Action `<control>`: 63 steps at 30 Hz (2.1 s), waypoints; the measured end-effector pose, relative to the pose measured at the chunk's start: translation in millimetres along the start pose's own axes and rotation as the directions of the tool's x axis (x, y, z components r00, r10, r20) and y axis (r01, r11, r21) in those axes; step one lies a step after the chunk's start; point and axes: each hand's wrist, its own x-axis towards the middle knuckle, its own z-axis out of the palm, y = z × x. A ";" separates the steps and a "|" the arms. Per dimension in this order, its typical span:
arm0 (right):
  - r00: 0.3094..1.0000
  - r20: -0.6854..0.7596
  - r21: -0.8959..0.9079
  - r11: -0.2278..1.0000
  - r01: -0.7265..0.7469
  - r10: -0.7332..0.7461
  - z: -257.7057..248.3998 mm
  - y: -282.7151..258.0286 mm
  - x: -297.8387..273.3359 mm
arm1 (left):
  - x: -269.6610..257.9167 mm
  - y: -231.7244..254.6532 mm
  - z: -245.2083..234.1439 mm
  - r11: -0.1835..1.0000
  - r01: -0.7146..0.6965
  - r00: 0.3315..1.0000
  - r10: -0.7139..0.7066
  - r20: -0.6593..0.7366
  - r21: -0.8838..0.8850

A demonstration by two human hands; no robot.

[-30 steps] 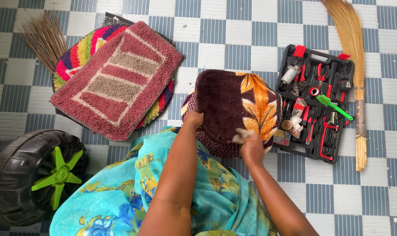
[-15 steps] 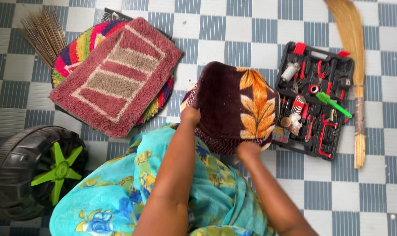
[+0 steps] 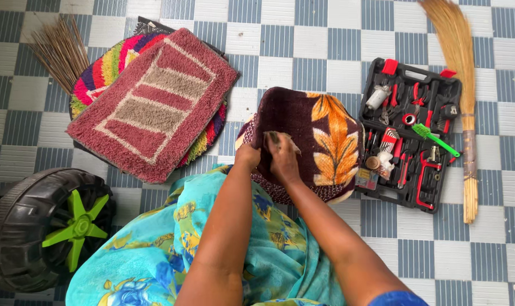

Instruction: The person sits on a tiled floor and uses a small brush to scrub several woven mats and rugs. They clean each item individually, flipping them over to scrub both sides, and then stack them. Later, the person places a striped mat and two stuffed toys onto a child's ride-on toy.

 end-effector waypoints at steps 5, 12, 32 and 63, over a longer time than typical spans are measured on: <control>0.985 0.135 -0.294 0.954 -0.064 0.108 1.7 44.6 -0.5 | -17.4 13.3 -16.0 0.961 0.265 0.954 -0.250 0.164 -0.080; 0.561 -0.243 0.177 0.605 -0.777 0.792 -131.8 55.1 -10.2 | 27.8 -17.0 7.6 0.973 0.206 0.978 -0.209 0.017 0.103; 0.745 0.346 -0.644 0.722 -0.254 0.571 -86.3 104.0 -103.2 | 10.0 -5.4 1.8 0.979 0.186 0.981 -0.181 -0.065 0.084; 0.516 -0.446 -0.106 0.530 -0.842 0.731 -146.5 197.1 -100.9 | 10.2 4.0 -5.9 0.983 0.180 0.977 -0.174 -0.126 0.037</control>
